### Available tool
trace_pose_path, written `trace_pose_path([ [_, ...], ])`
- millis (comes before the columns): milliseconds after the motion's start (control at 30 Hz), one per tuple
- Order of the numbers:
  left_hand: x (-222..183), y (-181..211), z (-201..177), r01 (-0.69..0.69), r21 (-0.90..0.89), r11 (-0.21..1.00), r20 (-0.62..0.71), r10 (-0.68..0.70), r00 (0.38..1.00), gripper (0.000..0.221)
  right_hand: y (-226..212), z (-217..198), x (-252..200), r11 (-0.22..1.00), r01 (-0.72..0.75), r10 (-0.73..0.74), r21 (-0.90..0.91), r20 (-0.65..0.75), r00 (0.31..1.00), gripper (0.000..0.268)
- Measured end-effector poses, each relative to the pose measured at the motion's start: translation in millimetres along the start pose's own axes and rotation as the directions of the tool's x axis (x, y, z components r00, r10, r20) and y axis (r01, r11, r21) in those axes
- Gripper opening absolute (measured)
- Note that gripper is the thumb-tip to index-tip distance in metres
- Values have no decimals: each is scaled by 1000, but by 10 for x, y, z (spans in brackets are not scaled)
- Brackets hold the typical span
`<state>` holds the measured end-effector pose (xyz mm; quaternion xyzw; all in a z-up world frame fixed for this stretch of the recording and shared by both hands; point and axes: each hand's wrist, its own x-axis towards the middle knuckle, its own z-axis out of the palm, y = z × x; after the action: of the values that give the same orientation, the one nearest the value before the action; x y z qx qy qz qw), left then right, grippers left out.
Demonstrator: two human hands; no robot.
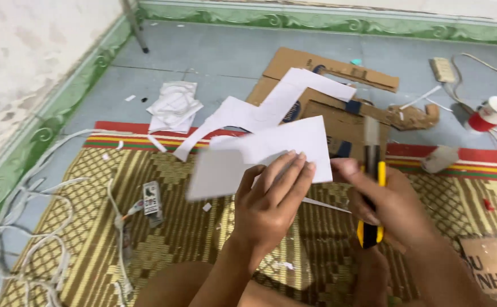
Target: Cutting out paper and cardboard templates using a utility knife and marking them with a pencil for a DIY project.
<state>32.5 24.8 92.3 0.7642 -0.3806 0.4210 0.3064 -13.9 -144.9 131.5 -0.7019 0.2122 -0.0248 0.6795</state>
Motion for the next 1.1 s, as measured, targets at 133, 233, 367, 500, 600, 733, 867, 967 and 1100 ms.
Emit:
trace_pose_path([
  [133,-36,116,79,-19,26,999,35,18,999,17,107,-172,75,999,-18,17,37,15,1000,20],
  [233,-14,89,49,7,-72,997,86,0,996,19,190,-320,130,998,-1,0,66,16,1000,18],
  [367,35,-135,-39,308,14,951,222,-303,927,61,279,-567,154,988,128,-127,92,-18,992,23],
  [500,-45,-402,-44,870,-304,388,436,-756,489,105,374,-739,169,968,163,-155,191,-57,986,21],
  [600,44,-353,-78,913,-406,-42,619,-747,241,63,427,-790,175,948,194,-203,252,10,979,19],
  [733,-22,-283,-74,845,-529,71,560,-719,411,42,277,-707,65,981,102,-74,162,-171,982,14],
  [867,-38,-252,-88,843,-525,115,556,-704,442,41,231,-683,2,991,115,-101,71,-180,979,18],
  [967,-47,-252,-90,816,-573,75,566,-684,460,45,267,-706,9,989,123,-108,77,-181,978,18],
  [1100,-214,-360,-14,797,-573,-191,685,-646,337,44,308,-752,45,987,129,-110,94,-183,977,16],
])
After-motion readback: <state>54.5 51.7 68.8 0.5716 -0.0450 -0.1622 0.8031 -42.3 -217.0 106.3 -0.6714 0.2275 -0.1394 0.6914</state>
